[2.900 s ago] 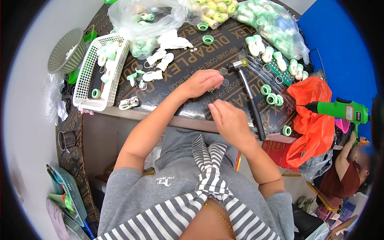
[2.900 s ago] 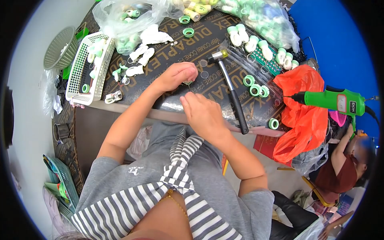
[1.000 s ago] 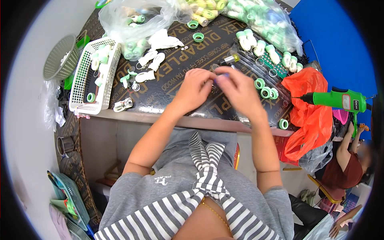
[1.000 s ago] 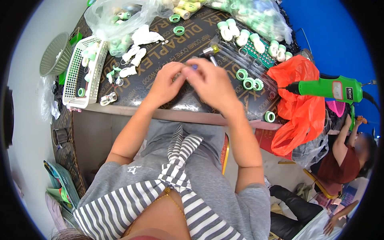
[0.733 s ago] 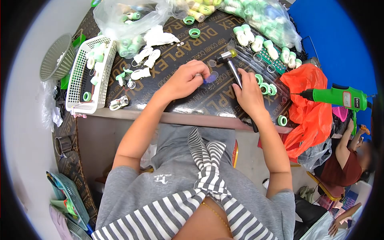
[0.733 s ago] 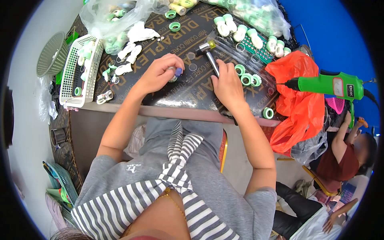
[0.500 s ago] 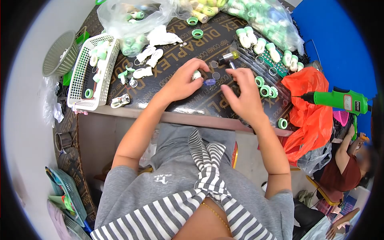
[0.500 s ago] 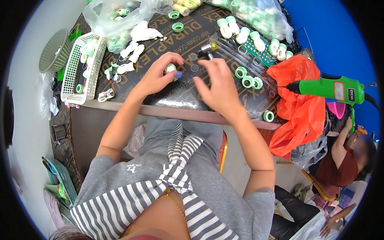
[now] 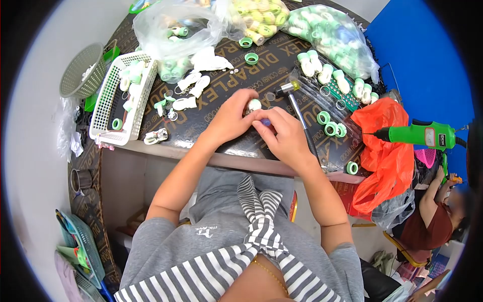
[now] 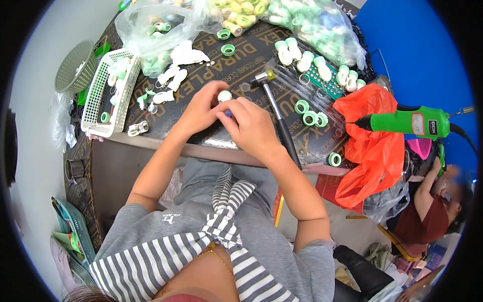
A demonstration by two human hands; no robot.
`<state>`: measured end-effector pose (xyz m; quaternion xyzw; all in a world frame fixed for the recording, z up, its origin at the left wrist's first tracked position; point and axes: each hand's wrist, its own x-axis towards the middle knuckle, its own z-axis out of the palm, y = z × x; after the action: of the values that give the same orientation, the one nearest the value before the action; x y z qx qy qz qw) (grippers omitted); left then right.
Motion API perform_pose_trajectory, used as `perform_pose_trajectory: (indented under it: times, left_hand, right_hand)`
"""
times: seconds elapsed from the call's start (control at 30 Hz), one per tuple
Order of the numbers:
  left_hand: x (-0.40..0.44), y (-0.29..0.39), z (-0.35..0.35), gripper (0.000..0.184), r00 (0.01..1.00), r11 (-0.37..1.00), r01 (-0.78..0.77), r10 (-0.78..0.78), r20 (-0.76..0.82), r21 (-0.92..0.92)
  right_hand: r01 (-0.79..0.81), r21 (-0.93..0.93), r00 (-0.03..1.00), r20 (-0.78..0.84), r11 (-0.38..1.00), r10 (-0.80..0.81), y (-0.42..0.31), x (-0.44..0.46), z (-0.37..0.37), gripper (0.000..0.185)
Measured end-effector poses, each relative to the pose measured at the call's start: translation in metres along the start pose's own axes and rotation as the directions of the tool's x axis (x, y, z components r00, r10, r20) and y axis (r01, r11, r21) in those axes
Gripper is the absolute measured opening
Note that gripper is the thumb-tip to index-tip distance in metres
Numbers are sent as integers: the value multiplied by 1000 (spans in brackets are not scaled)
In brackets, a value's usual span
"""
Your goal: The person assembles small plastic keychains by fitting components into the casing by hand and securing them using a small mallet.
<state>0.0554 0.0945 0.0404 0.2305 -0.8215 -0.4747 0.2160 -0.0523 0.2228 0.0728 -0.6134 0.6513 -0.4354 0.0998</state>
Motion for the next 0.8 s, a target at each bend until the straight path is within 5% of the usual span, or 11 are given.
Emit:
perform_pose_trajectory:
  times: [0.07,0.13,0.3,0.37,0.4,0.43,0.5,0.67,0.8]
  left_hand:
    - [-2,-7,1,34,991,990,-127,124,45,65]
    - [-8,-5,3,31,987,983,-163,162,13,84]
    - [-12,-6,11,31,987,984,-157,159,-26,87]
    - [-10,-6,14,32,983,981,-173,178,-41,89]
    - [-8,-5,14,32,984,980,-164,171,-57,111]
    - [-7,-4,14,33,984,979,-152,163,-73,134]
    - [-4,1,13,35,993,991,-86,94,-67,104]
    - [-8,2,9,34,991,991,-109,114,-64,80]
    - [-7,-4,9,33,988,986,-136,142,-57,92]
  right_hand:
    - [-34,-54,997,-68,998,30,0,2,-1,12]
    - [-249,22,958,-140,968,249,7,5,-7,17]
    - [-442,502,816,-118,743,566,50,5,-3,19]
    - [-352,229,879,-252,908,405,30,0,0,17]
    - [-369,114,914,-139,922,382,9,-1,-5,15]
    - [-23,24,980,-199,999,27,6,-5,2,14]
    - [173,-202,985,38,964,-169,-3,-14,2,11]
    - [37,25,933,-359,999,-26,5,-20,-21,10]
    - [-147,173,885,-417,974,208,12,-29,-22,9]
